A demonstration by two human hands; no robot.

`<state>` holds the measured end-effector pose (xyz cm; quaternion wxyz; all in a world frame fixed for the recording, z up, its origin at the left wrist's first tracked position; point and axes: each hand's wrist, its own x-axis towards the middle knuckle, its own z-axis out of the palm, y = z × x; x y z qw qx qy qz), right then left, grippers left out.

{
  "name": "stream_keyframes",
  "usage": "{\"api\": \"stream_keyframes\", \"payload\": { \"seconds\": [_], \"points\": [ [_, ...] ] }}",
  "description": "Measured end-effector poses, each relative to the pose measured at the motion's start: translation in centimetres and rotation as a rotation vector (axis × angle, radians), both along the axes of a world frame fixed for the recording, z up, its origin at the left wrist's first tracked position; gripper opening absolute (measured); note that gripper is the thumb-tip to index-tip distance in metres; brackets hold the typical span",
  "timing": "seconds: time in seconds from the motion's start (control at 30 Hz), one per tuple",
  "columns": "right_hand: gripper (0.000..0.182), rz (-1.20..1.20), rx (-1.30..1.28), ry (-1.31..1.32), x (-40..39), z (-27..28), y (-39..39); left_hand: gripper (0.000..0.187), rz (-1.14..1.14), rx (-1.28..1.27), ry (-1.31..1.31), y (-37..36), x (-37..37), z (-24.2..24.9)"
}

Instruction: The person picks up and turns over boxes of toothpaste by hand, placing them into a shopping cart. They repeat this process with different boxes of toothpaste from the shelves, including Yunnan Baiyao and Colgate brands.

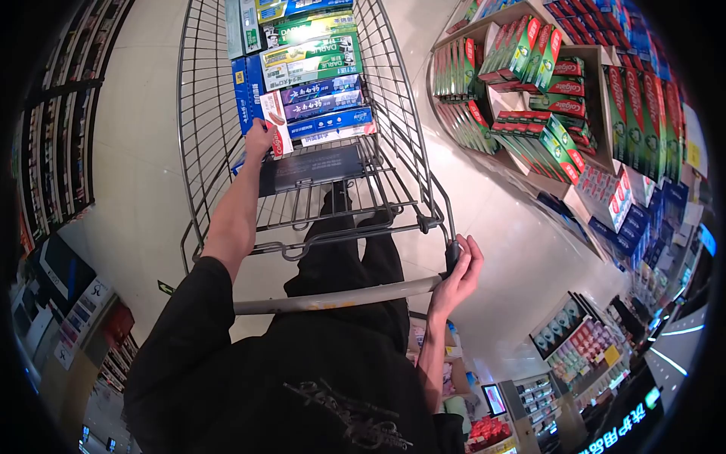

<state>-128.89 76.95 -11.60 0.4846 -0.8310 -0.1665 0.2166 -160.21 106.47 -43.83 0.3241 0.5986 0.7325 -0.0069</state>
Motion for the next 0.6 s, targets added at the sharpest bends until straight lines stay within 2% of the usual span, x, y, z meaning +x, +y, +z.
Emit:
{"api": "stream_keyframes", "payload": {
  "seconds": [0.03,0.17,0.2,0.23,0.27,0.3,0.33,0.4,0.43,0.47,0.57,0.6],
  "points": [
    [0.032,0.005,-0.012,-0.004,0.2,0.2,-0.1,0.04,-0.022,-0.009,0.128,0.1,1.3,-0.1],
    [0.033,0.02,-0.03,-0.004,0.4,0.3,-0.3,0.044,-0.235,-0.068,0.087,2.0,-0.4,-1.9],
    [0.032,0.016,-0.051,0.007,0.4,0.6,-0.1,0.05,-0.276,-0.18,0.025,3.2,-1.7,-3.7],
    [0.032,0.001,-0.043,0.031,0.3,0.6,-0.1,0.055,-0.302,-0.326,0.031,4.2,-1.3,-1.6],
    [0.032,-0.004,-0.007,0.04,0.2,0.9,0.1,0.058,-0.395,-0.13,0.151,3.9,-0.9,0.4],
    [0.031,0.002,-0.013,0.037,0.3,1.0,0.1,0.059,-0.516,-0.114,0.213,4.6,-0.9,1.6],
    [0.029,-0.024,0.035,0.037,0.2,0.7,-0.1,0.055,-0.609,-0.069,0.207,5.0,-0.2,3.8],
    [0.028,-0.042,0.098,0.049,0.4,0.1,-0.4,0.049,-0.718,0.071,0.245,4.5,2.5,11.4],
    [0.028,-0.039,0.111,0.064,0.4,0.2,-0.5,0.044,-0.798,0.306,0.081,4.2,2.1,12.6],
    [0.027,-0.049,0.168,0.059,0.2,0.5,-0.4,0.04,-0.834,0.442,-0.101,2.6,3.1,17.3],
    [0.025,-0.047,0.16,0.029,0.3,-0.1,-0.6,0.034,-0.719,0.294,-0.344,-5.6,7.2,34.4],
    [0.025,-0.052,0.201,0.041,0.3,-0.1,-0.7,0.035,-0.654,0.207,-0.403,-9.3,8.1,38.2]
  ]
}}
